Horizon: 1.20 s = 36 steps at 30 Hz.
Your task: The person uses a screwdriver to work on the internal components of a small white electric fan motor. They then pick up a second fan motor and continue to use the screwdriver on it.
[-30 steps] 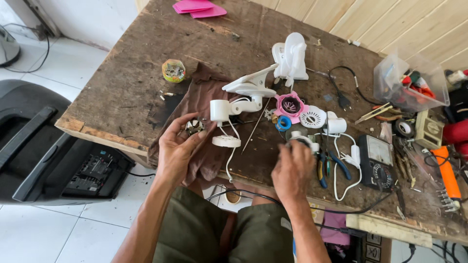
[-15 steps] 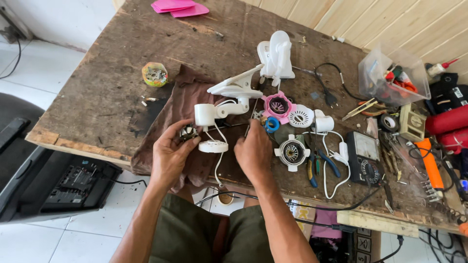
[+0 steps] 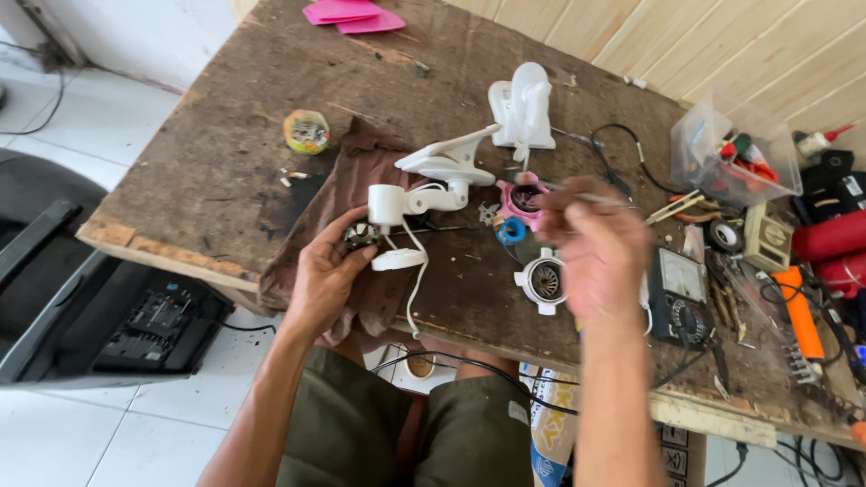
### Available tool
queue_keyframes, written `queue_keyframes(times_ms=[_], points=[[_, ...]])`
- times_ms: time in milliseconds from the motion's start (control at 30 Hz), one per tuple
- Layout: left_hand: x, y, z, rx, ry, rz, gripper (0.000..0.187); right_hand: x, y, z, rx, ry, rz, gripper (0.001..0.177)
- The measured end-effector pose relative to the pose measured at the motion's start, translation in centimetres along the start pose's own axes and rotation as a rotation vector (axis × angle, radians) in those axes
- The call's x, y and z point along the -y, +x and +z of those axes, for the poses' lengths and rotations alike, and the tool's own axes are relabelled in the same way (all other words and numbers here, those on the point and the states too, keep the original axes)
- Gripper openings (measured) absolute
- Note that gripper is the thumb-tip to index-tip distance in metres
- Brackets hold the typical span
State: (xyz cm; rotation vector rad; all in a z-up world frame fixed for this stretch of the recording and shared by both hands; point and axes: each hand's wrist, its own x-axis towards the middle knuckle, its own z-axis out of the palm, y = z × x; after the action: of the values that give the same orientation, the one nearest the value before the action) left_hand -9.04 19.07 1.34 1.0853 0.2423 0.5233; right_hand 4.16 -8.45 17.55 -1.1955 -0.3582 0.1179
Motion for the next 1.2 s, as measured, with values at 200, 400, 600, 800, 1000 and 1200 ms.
queue_keyframes(times_ms=[200,400,600,800,1000,1200], points=[[-1.2,0.0,0.5,0.009,0.183,0.033,0.058,7.6,-6.2,3.9,-0.168,-0.558,-0.435,0.025],[-1.9,-0.3,0.7,-0.006,0.042,-0.067,0.056,0.2,-7.7,1.3,-0.231,-0.845,-0.022,0.018],[-3.6,-0.8,0.4,0.041,-0.077,-0.129,0.066,-8.8,-9.6,0.7,-0.106,-1.073,-0.232,0.027],[-1.6,0.4,0.0,-0.034,-0.365,-0.183,0.05,-9.4,-9.5,1.1,-0.035,-1.038,-0.109,0.034],[-1.5,0.3,-0.6,-0.02,-0.44,-0.187,0.042,-8.0,-16.0,4.3,-0.066,-0.689,0.002,0.038],[-2.4,0.0,-0.5,0.034,-0.393,-0.162,0.042,-10.7,-16.4,9.5,0.047,-0.273,0.24,0.031]])
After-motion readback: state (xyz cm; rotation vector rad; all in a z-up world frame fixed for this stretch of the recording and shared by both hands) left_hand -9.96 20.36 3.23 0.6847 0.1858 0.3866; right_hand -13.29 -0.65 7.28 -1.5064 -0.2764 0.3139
